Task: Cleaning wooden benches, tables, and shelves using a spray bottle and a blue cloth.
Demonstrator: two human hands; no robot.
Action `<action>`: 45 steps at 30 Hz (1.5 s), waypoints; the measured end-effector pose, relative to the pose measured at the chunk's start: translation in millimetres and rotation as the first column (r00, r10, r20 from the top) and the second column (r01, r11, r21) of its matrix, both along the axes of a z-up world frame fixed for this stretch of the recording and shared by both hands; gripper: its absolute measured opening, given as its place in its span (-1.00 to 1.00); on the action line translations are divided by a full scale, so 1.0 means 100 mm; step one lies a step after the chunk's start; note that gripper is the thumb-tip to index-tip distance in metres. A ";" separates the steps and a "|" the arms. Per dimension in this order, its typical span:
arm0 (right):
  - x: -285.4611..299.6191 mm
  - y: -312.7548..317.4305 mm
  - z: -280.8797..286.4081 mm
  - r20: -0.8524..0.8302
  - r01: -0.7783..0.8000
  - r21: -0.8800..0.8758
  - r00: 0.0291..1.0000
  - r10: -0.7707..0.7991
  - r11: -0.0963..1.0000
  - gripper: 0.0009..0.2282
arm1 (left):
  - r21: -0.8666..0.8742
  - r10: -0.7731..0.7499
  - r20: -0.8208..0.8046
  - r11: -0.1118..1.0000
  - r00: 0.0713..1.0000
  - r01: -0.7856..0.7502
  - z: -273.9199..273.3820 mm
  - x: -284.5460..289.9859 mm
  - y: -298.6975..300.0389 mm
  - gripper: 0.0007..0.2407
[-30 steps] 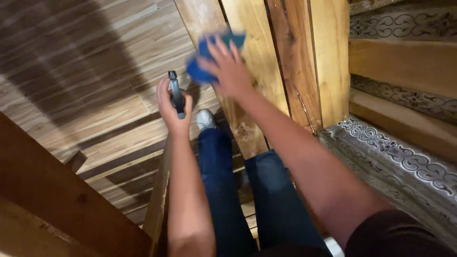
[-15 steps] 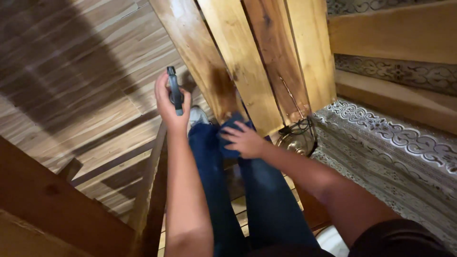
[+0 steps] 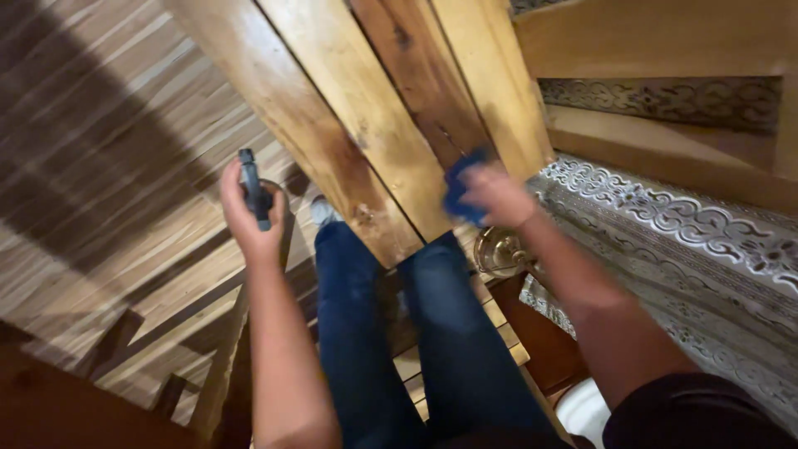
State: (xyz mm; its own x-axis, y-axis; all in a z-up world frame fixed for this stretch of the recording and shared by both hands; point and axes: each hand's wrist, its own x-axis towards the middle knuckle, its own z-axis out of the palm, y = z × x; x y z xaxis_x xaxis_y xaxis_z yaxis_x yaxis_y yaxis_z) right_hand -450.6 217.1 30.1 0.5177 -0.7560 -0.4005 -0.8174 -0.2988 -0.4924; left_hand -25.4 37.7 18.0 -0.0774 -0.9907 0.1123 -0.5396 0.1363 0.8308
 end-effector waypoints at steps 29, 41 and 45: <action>1.02 -0.13 0.24 -0.179 -0.070 0.981 0.014 -0.984 -0.179 -0.51 | 0.101 -0.059 -0.177 0.992 0.983 0.078 1.83 -0.48 0.52 -0.50; 0.63 -0.58 1.95 -0.156 0.177 0.978 0.246 -0.957 -0.114 -0.44 | 0.147 -0.176 -0.310 0.962 0.934 0.230 3.51 0.00 1.38 -0.46; 0.89 -0.64 2.26 -0.083 0.201 0.979 0.284 -0.955 -0.025 -0.43 | 0.060 -0.110 -0.365 0.988 0.924 0.141 3.72 0.36 1.60 -0.47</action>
